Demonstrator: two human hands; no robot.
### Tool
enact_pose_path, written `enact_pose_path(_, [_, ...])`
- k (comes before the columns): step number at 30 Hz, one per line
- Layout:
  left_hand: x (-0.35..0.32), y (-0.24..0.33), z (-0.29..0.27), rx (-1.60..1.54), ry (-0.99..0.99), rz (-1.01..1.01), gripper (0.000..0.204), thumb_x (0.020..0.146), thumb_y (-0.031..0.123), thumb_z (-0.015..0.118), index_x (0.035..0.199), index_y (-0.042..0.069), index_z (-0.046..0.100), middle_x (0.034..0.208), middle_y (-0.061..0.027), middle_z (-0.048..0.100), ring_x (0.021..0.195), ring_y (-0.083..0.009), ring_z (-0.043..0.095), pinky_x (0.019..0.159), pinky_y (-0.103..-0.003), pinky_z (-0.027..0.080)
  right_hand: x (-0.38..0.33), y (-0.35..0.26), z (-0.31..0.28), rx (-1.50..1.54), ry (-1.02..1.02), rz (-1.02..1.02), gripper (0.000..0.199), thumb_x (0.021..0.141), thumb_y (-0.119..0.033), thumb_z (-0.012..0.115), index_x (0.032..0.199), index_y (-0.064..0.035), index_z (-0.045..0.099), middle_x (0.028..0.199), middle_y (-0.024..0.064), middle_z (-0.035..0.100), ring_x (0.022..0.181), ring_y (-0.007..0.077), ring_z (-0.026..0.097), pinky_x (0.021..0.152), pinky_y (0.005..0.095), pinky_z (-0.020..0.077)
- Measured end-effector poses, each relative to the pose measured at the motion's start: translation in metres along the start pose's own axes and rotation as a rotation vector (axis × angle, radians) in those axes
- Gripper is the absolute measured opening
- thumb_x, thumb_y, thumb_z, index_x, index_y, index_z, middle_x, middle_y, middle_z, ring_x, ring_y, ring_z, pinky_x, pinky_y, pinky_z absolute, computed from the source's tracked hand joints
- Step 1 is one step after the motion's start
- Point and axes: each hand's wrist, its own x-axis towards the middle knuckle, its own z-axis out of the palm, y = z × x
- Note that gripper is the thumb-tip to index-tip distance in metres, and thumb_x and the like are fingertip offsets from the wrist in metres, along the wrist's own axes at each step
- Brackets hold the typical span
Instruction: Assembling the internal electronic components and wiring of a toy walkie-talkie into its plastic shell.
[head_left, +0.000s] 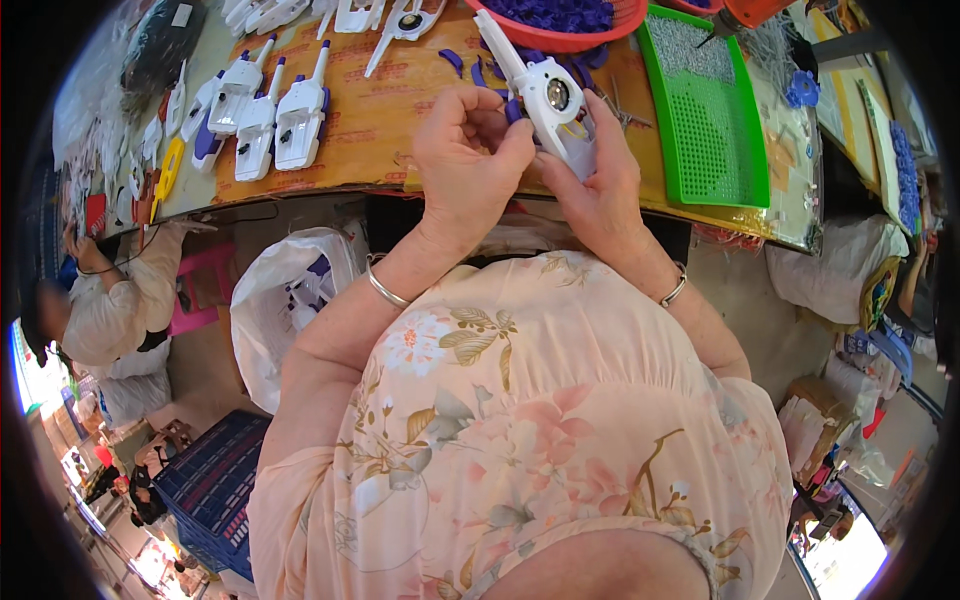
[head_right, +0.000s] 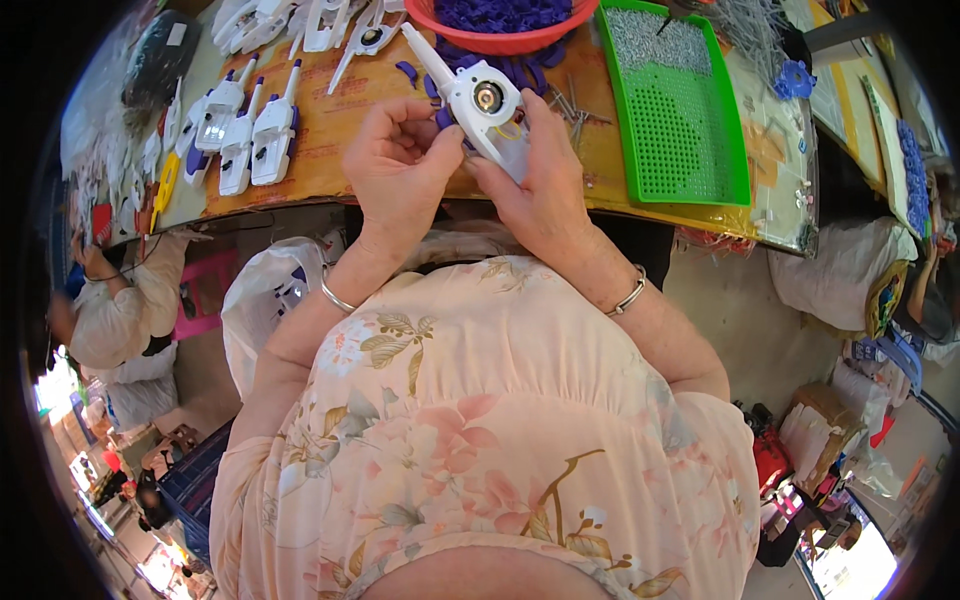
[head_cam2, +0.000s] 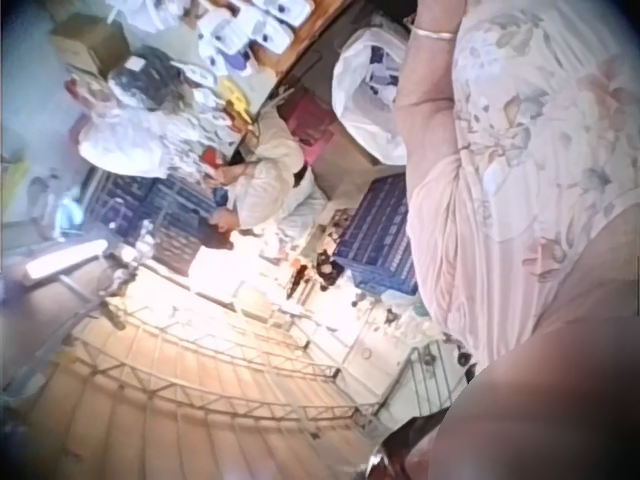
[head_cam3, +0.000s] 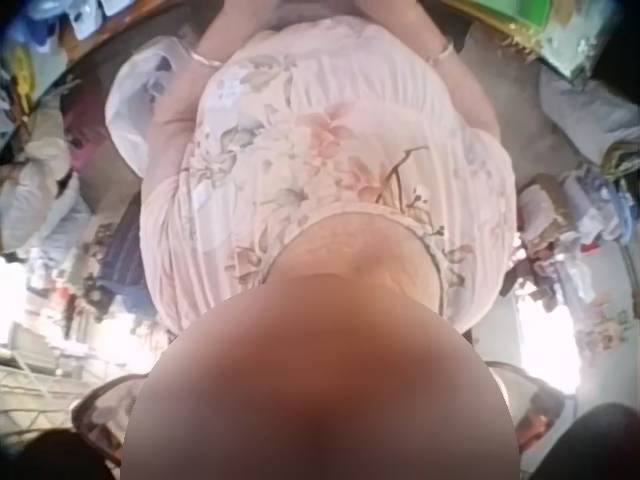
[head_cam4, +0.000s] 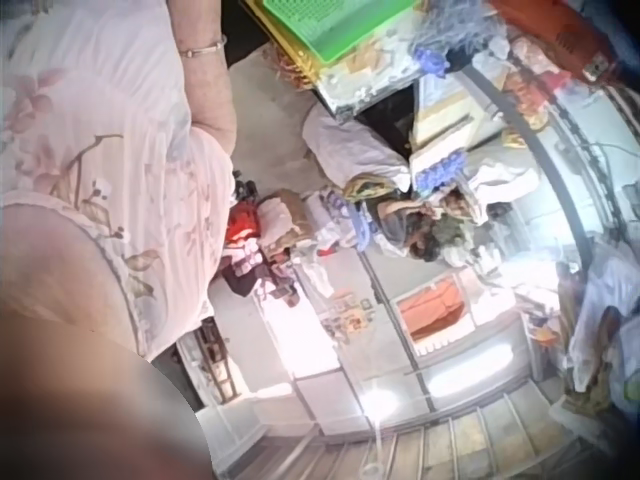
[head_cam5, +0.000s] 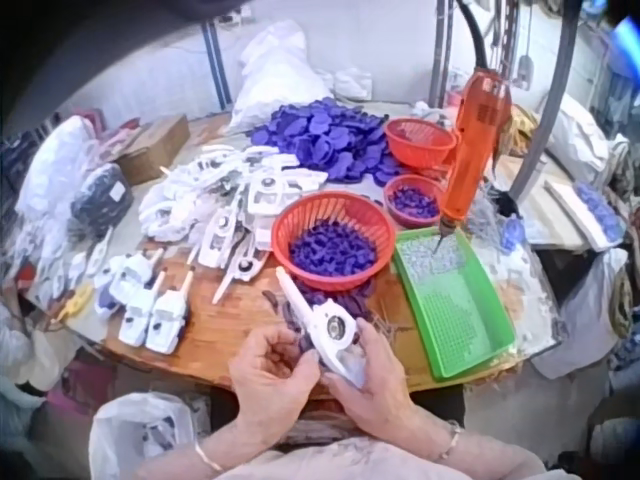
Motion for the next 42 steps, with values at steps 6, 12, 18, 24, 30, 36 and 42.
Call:
enact_pose_path(6, [-0.004,0.010,0.001,-0.029,0.000,-0.042,0.028,0.073,-0.002,0.070,0.095,0.001,0.052,0.070,-0.0007,0.057,0.059,-0.0046,0.053,0.052,-0.020,0.043,-0.002,0.002,0.000,0.096,0.003,0.036,0.072,0.073,-0.011,0.074,0.131,0.0086,0.036,0.118,0.0229,0.053,0.109,0.0333,0.054,0.091,0.0378,0.0446])
enact_pose_path(12, [-0.004,0.014,0.003,-0.019,-0.018,-0.016,0.034,0.072,-0.003,0.069,0.099,0.001,0.050,0.070,-0.0016,0.057,0.059,-0.0050,0.053,0.052,-0.020,0.044,-0.003,0.002,-0.001,0.164,0.030,0.011,0.072,0.072,-0.006,0.074,0.132,0.0085,0.035,0.120,0.0215,0.055,0.111,0.0277,0.055,0.093,0.0355,0.0444])
enact_pose_path(18, [-0.003,0.013,0.005,-0.003,-0.039,0.071,0.034,0.071,-0.004,0.070,0.099,0.001,0.050,0.068,-0.0013,0.056,0.058,-0.0055,0.052,0.052,-0.020,0.044,-0.004,0.001,-0.003,0.223,0.044,-0.002,0.072,0.074,-0.004,0.073,0.133,0.0084,0.034,0.119,0.0198,0.055,0.110,0.0237,0.055,0.093,0.0339,0.0438])
enact_pose_path(24, [-0.004,0.016,0.003,0.051,-0.086,0.165,0.030,0.071,-0.002,0.070,0.095,0.002,0.052,0.066,-0.0021,0.055,0.054,-0.0070,0.052,0.049,-0.022,0.043,-0.005,0.000,-0.006,0.336,0.045,-0.020,0.071,0.075,-0.007,0.073,0.133,0.0078,0.034,0.118,0.0180,0.055,0.109,0.0219,0.055,0.093,0.0331,0.0435])
enact_pose_path(30, [-0.007,0.025,-0.001,-0.008,-0.164,-0.028,0.024,0.075,-0.005,0.067,0.094,-0.001,0.055,0.075,-0.0008,0.056,0.065,-0.0043,0.052,0.056,-0.019,0.043,-0.008,0.001,-0.005,0.275,0.049,-0.067,0.072,0.076,-0.009,0.073,0.133,0.0081,0.034,0.119,0.0184,0.054,0.110,0.0232,0.054,0.094,0.0333,0.0427])
enact_pose_path(36, [0.000,0.015,-0.004,-0.159,-0.078,-0.278,0.022,0.071,-0.001,0.063,0.092,-0.001,0.056,0.065,0.0008,0.055,0.059,-0.0039,0.052,0.051,-0.020,0.042,-0.008,0.004,-0.001,0.120,0.030,-0.086,0.074,0.072,-0.005,0.075,0.132,0.0093,0.035,0.119,0.0219,0.053,0.111,0.0300,0.055,0.093,0.0351,0.0440])
enact_pose_path(42, [0.004,0.014,0.000,-0.323,-0.062,-0.208,0.036,0.074,-0.001,0.058,0.110,-0.001,0.059,0.078,-0.0014,0.061,0.069,-0.0058,0.055,0.058,-0.020,0.044,-0.005,-0.002,-0.004,0.107,-0.016,-0.039,0.075,0.071,-0.008,0.077,0.131,0.0090,0.035,0.119,0.0231,0.054,0.111,0.0308,0.055,0.093,0.0364,0.0442])
